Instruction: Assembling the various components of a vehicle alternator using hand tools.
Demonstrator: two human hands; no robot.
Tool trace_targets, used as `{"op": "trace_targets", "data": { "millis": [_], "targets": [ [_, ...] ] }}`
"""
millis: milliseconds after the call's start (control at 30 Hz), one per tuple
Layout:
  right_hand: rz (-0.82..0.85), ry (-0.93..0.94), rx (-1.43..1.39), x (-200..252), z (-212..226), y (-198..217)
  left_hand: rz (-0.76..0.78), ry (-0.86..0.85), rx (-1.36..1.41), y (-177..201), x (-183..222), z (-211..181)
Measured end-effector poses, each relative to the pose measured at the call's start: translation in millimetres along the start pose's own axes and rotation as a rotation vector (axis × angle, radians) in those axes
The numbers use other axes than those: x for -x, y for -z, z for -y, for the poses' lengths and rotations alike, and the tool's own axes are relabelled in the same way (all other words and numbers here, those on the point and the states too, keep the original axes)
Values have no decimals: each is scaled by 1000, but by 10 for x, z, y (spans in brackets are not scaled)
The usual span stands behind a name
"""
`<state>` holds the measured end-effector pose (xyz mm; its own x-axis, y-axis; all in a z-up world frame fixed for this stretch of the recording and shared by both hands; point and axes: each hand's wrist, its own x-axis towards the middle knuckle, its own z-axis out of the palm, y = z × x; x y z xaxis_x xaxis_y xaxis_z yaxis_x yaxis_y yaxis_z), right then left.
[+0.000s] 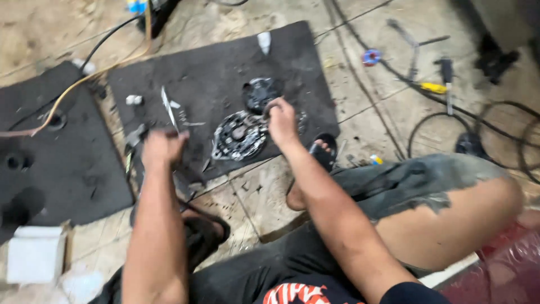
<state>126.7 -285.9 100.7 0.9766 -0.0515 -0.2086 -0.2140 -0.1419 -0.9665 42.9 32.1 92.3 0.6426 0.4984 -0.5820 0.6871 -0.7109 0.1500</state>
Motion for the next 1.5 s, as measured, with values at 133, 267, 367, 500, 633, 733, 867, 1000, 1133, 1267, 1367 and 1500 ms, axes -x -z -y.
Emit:
{"op": "trace_targets", "data": {
  "millis": [133,267,367,500,633,733,867,1000,1133,1267,1367,1500],
  "targets": [
    [65,-79,230,95,215,-6,-224,-340,-127,1128,509,-470],
    [254,-149,601,249,556,3,-286,-762,-300,1364,997,-869],
    [354,-140,807,142,331,25,-429,-1133,-376,1160,1189,-1000],
    [404,-122,818,130,315,55,-493,-1280,-442,873,1160,-1045],
    [373,-179,775,192,425,45,-535,-1355,-505,827,1156,-1057],
    [391,-223,775,136,344,27,-622,-1493,-494,799,1125,-1029],
    [389,-206,717,175,270,67,-610,-1472,-509,851,1166,-1008],
    [399,-166,749,188,291,62,-649,-1469,-476,926,1182,-1043],
    [400,-151,754,184,181,77,-658,-1477,-455,897,1177,-1123],
    [424,-137,768,161,134,68,-627,-1536,-489,950,1224,-1226],
    [496,-104,848,82,229,68,-607,-1576,-526,981,1252,-1241],
    [616,-95,937,-31,283,53,-568,-1631,-569,1039,1229,-1227]
  ]
}}
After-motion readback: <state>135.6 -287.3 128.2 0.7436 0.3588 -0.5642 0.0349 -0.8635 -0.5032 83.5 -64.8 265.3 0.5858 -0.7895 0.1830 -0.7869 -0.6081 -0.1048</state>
